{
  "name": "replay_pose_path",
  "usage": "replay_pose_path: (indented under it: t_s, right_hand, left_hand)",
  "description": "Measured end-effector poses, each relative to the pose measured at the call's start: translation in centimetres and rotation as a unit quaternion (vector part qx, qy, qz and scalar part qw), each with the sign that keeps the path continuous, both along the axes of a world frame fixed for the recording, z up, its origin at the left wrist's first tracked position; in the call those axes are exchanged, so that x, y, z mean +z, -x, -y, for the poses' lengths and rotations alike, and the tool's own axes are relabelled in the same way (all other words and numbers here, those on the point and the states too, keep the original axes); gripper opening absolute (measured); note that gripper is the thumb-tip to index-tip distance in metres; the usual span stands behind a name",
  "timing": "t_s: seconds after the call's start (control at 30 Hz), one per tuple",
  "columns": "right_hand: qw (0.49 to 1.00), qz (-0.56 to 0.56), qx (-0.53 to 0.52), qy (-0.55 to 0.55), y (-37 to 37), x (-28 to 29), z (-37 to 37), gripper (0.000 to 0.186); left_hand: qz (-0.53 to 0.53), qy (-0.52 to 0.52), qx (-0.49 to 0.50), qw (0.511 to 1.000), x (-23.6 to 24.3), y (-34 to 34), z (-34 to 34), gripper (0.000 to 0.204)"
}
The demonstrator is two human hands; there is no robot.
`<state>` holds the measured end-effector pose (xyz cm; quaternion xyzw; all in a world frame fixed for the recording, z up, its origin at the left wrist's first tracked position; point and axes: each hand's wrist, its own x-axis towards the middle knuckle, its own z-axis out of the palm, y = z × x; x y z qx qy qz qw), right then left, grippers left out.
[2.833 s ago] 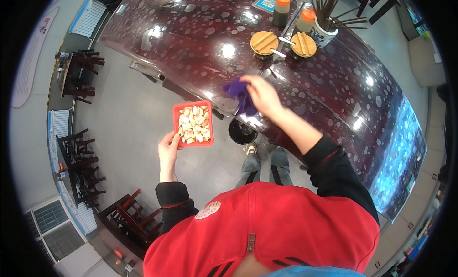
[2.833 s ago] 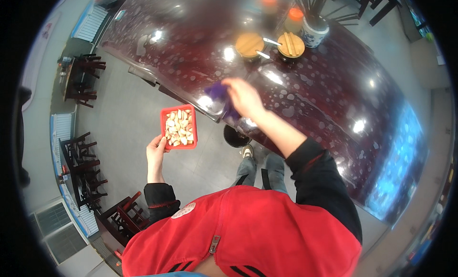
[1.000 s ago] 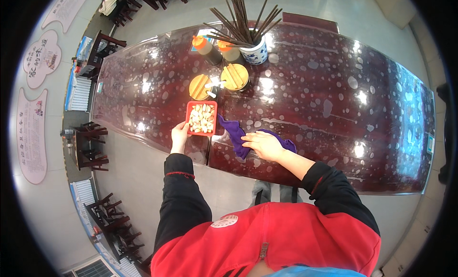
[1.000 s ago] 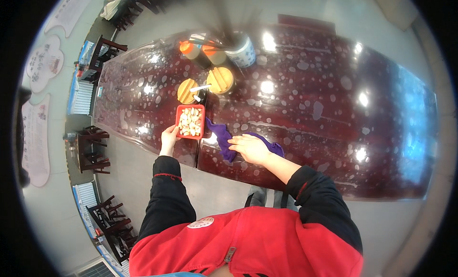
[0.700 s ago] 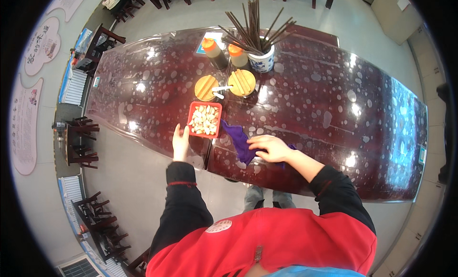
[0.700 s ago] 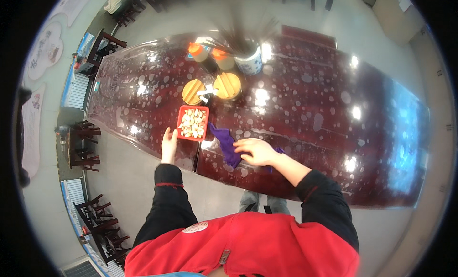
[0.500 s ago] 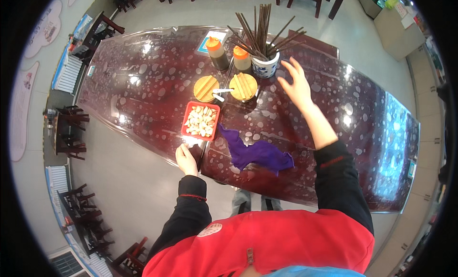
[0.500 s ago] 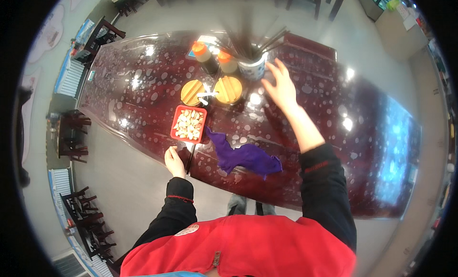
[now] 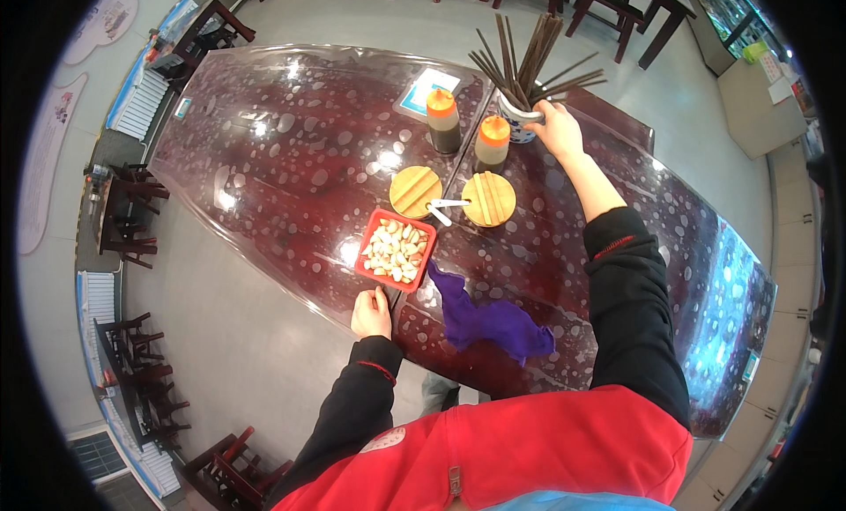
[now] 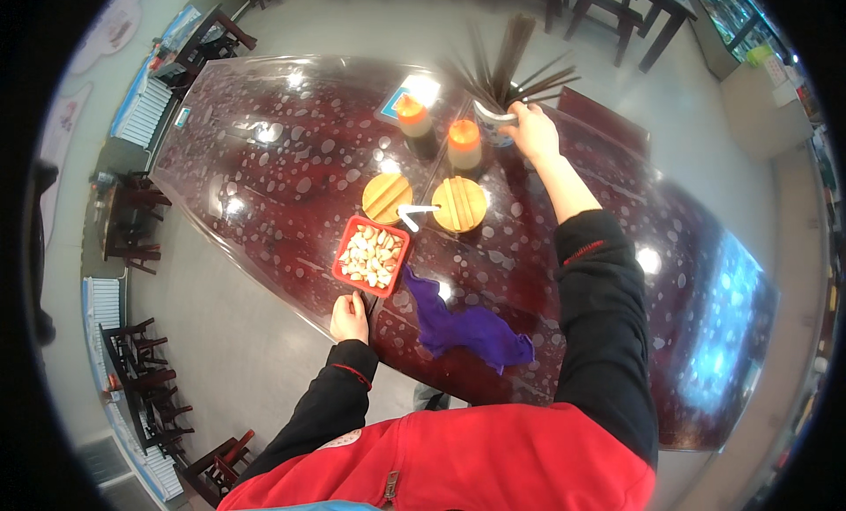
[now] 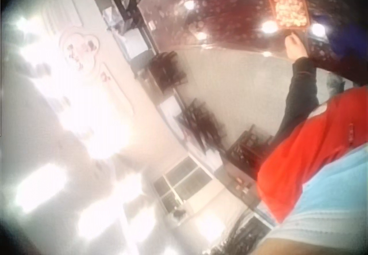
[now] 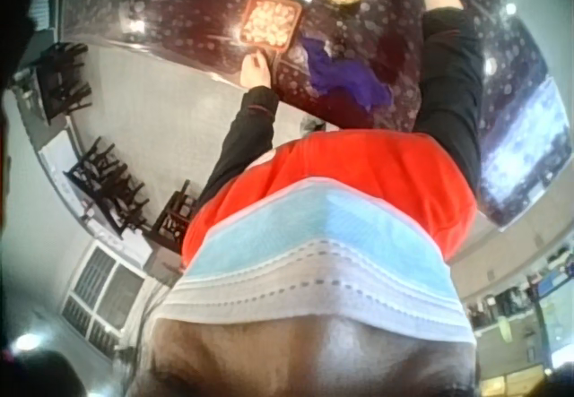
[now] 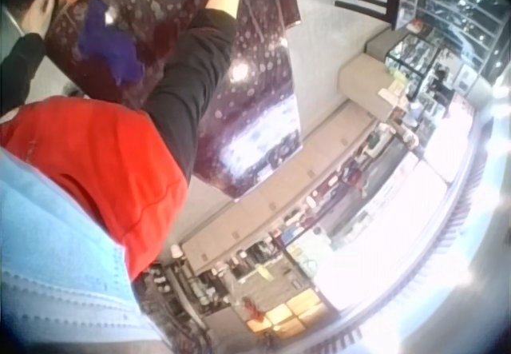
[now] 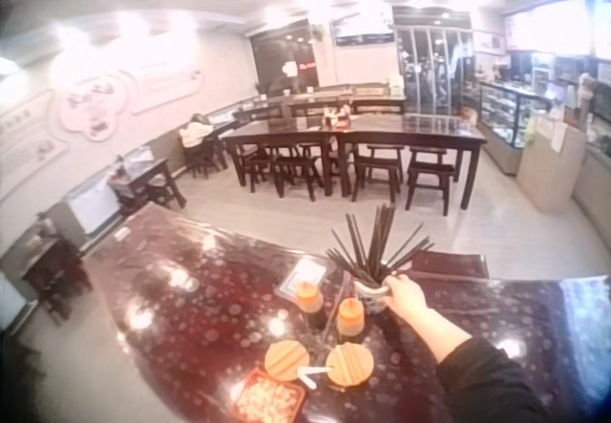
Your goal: The person clears a dining table by wiping it with a purple cloth, removing leftover food and dishes, and stacking bowls. They then carry the items to a counter area and place them down.
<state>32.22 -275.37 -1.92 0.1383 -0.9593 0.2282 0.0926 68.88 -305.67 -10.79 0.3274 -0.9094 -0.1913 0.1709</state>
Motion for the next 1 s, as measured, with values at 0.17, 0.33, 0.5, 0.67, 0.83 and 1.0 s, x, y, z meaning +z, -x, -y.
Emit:
replay_pose_path:
  t_s: [0.17, 0.33, 0.5, 0.67, 0.83, 1.0]
  right_hand:
    - [0.998, -0.017, 0.068, 0.004, 1.9, -0.3, 3.6, 0.034]
    - [0.99, -0.013, 0.137, 0.005, 2.2, -0.1, 5.3, 0.028]
    - [0.988, -0.004, 0.153, -0.007, 2.2, 0.2, 5.1, 0.026]
    - [0.976, 0.052, 0.211, -0.028, 2.0, 0.1, 4.8, 0.025]
    - [0.966, 0.053, 0.252, 0.017, 1.9, 0.0, 4.6, 0.029]
    - [0.969, -0.017, 0.207, 0.131, -0.3, -1.0, 2.4, 0.044]
  left_hand:
    - [0.008, -0.003, -0.007, 1.0, 0.0, 0.0, 0.1, 0.017]
    - [-0.003, 0.02, -0.019, 1.0, 0.4, 0.1, -0.1, 0.017]
    - [-0.006, 0.013, -0.023, 1.0, 0.5, 0.2, -0.2, 0.017]
    - [-0.007, 0.03, -0.029, 0.999, 0.2, 0.2, -0.2, 0.017]
    - [0.002, 0.033, -0.03, 0.999, 0.2, 0.3, -0.2, 0.017]
    - [0.01, 0.022, -0.022, 0.999, 0.5, 0.3, -0.3, 0.017]
